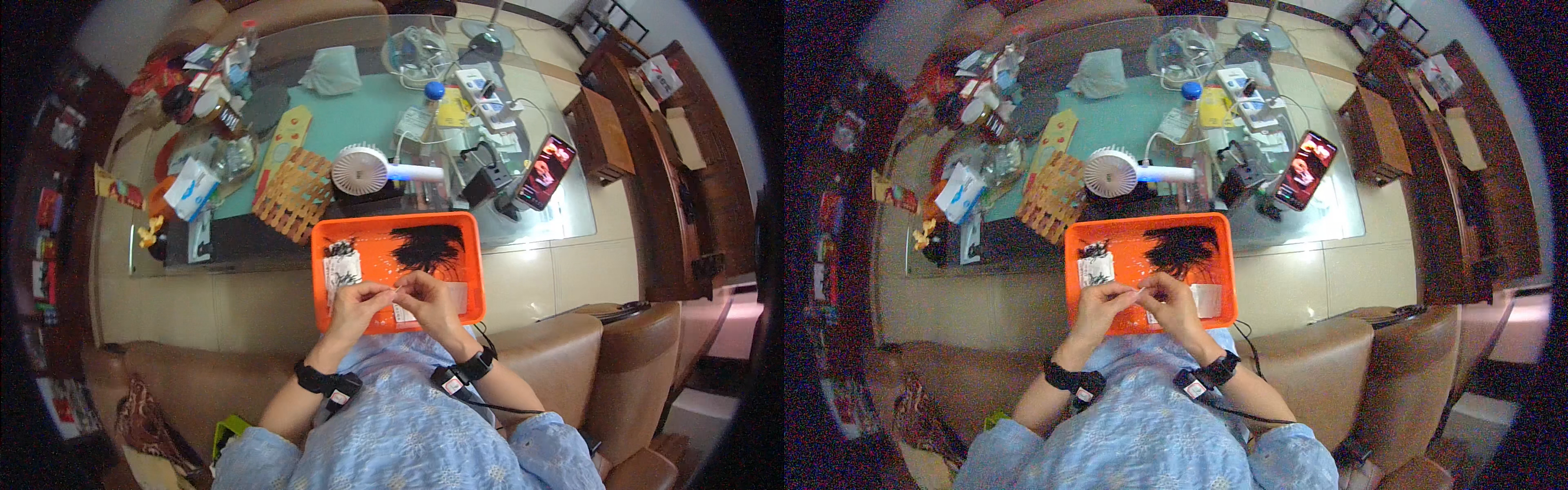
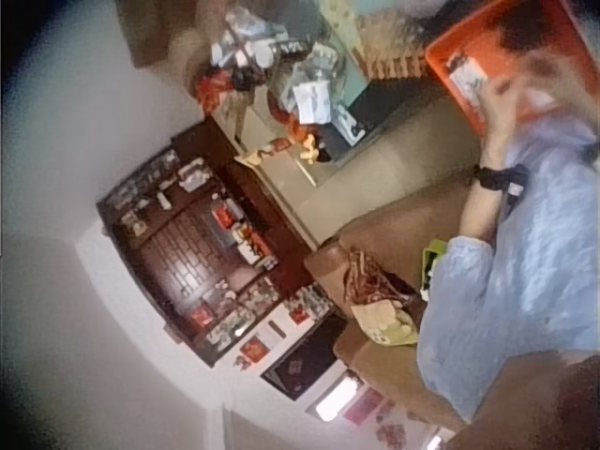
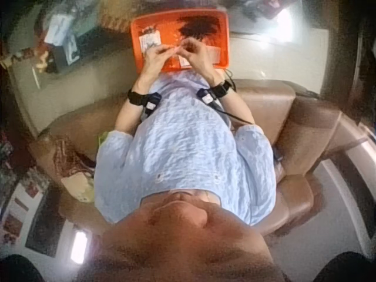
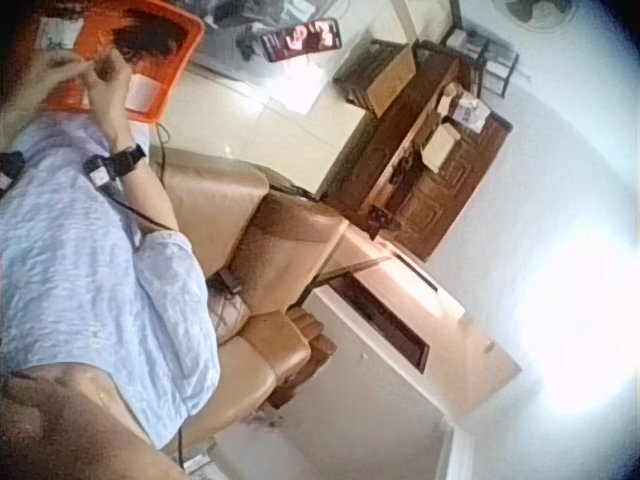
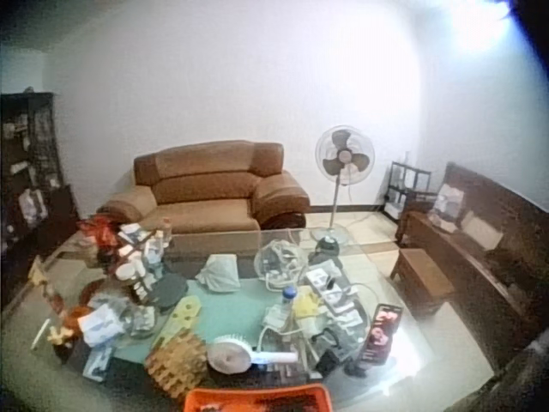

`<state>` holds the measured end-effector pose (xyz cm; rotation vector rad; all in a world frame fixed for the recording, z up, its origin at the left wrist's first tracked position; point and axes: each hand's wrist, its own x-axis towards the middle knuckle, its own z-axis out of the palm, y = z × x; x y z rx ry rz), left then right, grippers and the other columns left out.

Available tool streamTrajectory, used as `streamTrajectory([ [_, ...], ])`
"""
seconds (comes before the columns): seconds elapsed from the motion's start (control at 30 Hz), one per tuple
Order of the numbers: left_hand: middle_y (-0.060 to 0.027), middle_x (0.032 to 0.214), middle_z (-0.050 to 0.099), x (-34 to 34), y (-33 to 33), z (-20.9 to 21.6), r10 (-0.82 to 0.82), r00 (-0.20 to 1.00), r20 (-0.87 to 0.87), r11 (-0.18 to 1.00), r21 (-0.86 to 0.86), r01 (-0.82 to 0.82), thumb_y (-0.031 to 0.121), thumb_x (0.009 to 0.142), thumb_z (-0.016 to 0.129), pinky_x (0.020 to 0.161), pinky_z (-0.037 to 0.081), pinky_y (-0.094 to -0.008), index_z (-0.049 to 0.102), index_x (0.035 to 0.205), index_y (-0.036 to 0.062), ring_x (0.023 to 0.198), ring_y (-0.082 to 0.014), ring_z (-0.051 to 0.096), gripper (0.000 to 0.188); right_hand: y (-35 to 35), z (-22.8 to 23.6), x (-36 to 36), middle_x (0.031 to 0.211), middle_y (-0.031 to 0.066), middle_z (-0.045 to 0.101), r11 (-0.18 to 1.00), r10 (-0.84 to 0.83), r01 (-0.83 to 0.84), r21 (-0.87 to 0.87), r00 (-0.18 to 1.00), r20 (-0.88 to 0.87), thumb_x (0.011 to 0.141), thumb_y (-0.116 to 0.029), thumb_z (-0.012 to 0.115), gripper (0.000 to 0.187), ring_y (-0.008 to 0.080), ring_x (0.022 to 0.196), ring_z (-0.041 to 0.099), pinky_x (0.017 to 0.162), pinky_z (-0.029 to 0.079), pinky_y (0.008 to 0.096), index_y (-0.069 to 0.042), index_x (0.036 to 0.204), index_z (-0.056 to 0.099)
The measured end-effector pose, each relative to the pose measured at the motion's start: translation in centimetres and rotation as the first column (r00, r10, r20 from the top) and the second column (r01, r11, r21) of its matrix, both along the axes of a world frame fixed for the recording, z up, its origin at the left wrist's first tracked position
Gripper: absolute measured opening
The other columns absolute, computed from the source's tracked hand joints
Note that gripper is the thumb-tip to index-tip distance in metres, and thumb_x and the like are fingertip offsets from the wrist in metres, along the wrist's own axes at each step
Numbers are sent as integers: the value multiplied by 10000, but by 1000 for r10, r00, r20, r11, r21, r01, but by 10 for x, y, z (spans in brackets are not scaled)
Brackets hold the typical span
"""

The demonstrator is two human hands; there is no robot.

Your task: The person sits on a sofa and repeatedly picks up small white strips and black hair bundles from an orange tray, attaching the hair to the strips by hand. The person works one item at a time, placing finished units back into the tray.

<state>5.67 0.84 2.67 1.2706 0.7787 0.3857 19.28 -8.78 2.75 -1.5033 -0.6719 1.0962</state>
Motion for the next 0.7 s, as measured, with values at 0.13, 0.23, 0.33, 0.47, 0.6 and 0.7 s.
streamTrajectory([
  [0.13, -42, 799, 689, 2, 0, 0, 79, 997, 5, 997, 24, -79, 78, 862, 657, 665, 487, -211, 699, 887, -31, 723, -77, 615, 120, 0, 5, -2, 853, 22, 628, 997, -77, 76, -13, 991, -111, 867, 3, 638, 129, 81, 776, 590, 706, 480, 209, -2, 984, 584],
  [0.23, -43, 781, 689, 4, 5, -3, 166, 977, -133, 978, 146, -147, 84, 856, 665, 641, 487, -216, 695, 877, -32, 702, -73, 611, 121, -3, 13, 0, 860, 26, 641, 999, 8, -4, 42, 994, -107, 872, -13, 632, 81, 85, 807, 597, 731, 479, 218, 7, 945, 604],
  [0.33, -42, 784, 690, 3, 9, -4, 195, 967, -163, 954, 261, -148, 82, 849, 674, 632, 487, -219, 695, 883, -31, 702, -68, 610, 120, -5, 19, 1, 851, 10, 651, 997, 65, -49, 64, 961, -268, 873, -48, 634, 90, 77, 768, 585, 692, 472, 218, -7, 952, 642],
  [0.47, -47, 819, 693, 0, 9, 3, 167, 978, -127, 984, 88, -157, 74, 850, 675, 648, 496, -221, 695, 904, -33, 723, -74, 618, 121, -6, 23, 0, 853, 11, 667, 999, 21, -6, 43, 936, -351, 870, -78, 648, 144, 77, 731, 576, 678, 473, 223, -18, 999, 673],
  [0.6, -55, 851, 693, -3, 9, 11, 136, 989, -62, 988, -72, -140, 68, 861, 666, 696, 503, -219, 692, 928, -38, 764, -84, 624, 128, -5, 23, 0, 834, 17, 664, 998, -62, 69, 8, 939, -338, 871, -88, 654, 101, 75, 723, 575, 663, 463, 219, -15, 940, 659],
  [0.7, -58, 864, 693, -4, 7, 13, 133, 989, -62, 984, -111, -140, 65, 866, 660, 722, 502, -217, 692, 937, -38, 785, -87, 625, 129, -2, 22, -1, 808, 14, 646, 995, -93, 83, -48, 960, -264, 872, -86, 654, 73, 61, 716, 561, 642, 436, 207, -19, 893, 635],
])
